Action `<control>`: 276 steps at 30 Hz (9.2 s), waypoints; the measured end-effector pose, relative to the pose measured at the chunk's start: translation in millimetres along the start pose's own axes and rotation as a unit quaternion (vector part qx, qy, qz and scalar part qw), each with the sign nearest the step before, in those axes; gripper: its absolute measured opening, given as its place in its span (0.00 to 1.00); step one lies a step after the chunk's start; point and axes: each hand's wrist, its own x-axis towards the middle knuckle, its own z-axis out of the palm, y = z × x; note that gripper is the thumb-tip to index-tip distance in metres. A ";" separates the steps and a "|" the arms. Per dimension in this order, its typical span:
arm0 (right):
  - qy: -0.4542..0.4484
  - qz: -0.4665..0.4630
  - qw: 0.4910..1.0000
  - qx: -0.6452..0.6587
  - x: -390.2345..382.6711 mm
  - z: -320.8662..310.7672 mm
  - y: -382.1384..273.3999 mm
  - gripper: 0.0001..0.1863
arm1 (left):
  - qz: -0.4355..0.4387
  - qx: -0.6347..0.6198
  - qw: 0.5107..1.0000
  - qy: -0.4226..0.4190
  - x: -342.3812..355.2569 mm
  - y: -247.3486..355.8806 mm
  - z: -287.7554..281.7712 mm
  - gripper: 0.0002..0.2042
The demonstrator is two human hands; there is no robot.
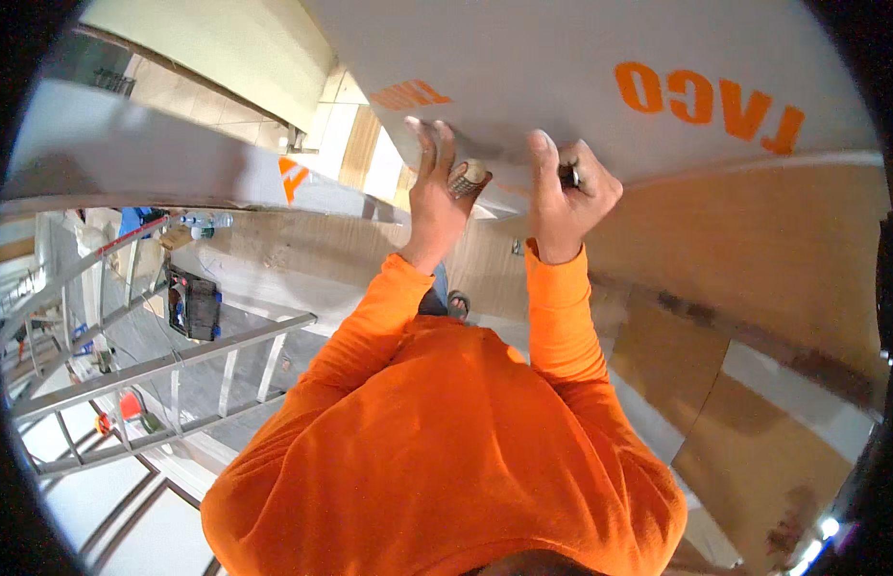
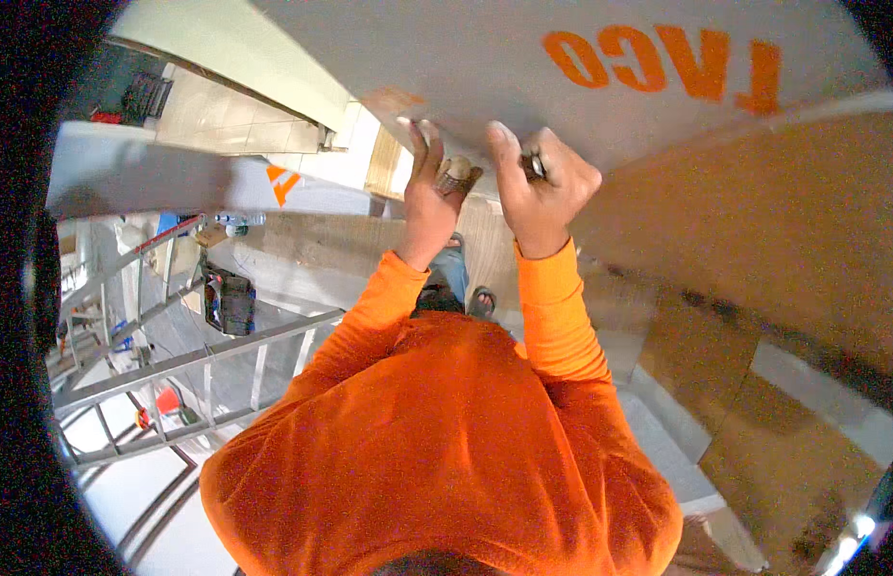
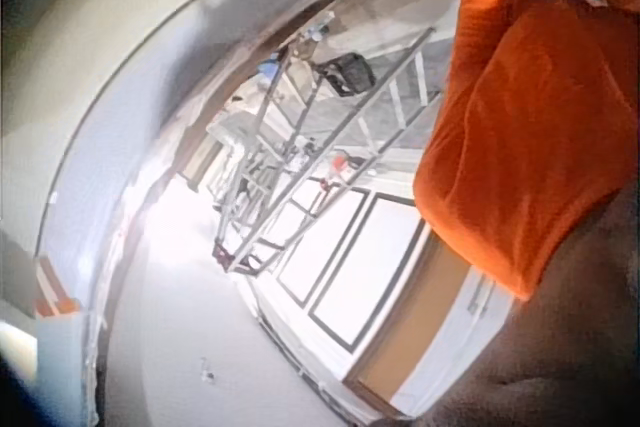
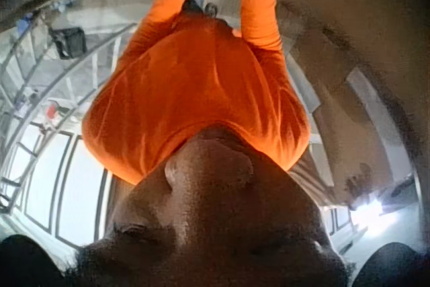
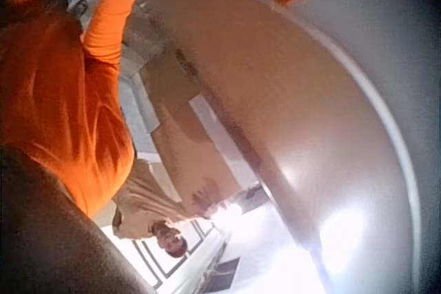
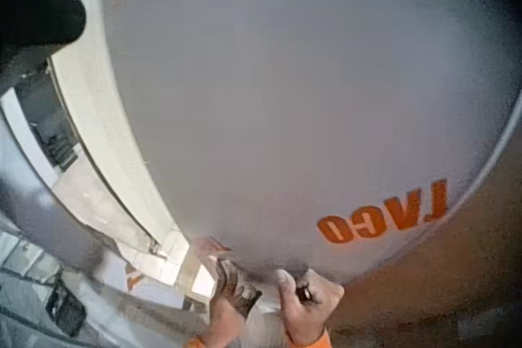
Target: The person installs a long metal handle onto a wooden cabinet door by using a scraper to remove debris, aligning the handle with pre-drilled holes, and then tightening screws with a screwdriver.
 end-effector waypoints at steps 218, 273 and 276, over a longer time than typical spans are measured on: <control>0.776 0.507 -0.192 -0.322 -620.3 1057.8 430.2 0.08 | 0.530 -0.545 0.205 -0.616 55.7 -471.3 164.0 0.31; 0.679 0.604 -0.019 -0.417 -687.1 1013.4 444.4 0.10 | 0.520 -0.406 0.133 -0.740 42.9 -573.2 241.9 0.22; 0.650 0.590 -0.040 -0.478 -691.3 1015.2 459.8 0.09 | 0.511 -0.401 0.143 -0.747 46.1 -581.4 229.4 0.21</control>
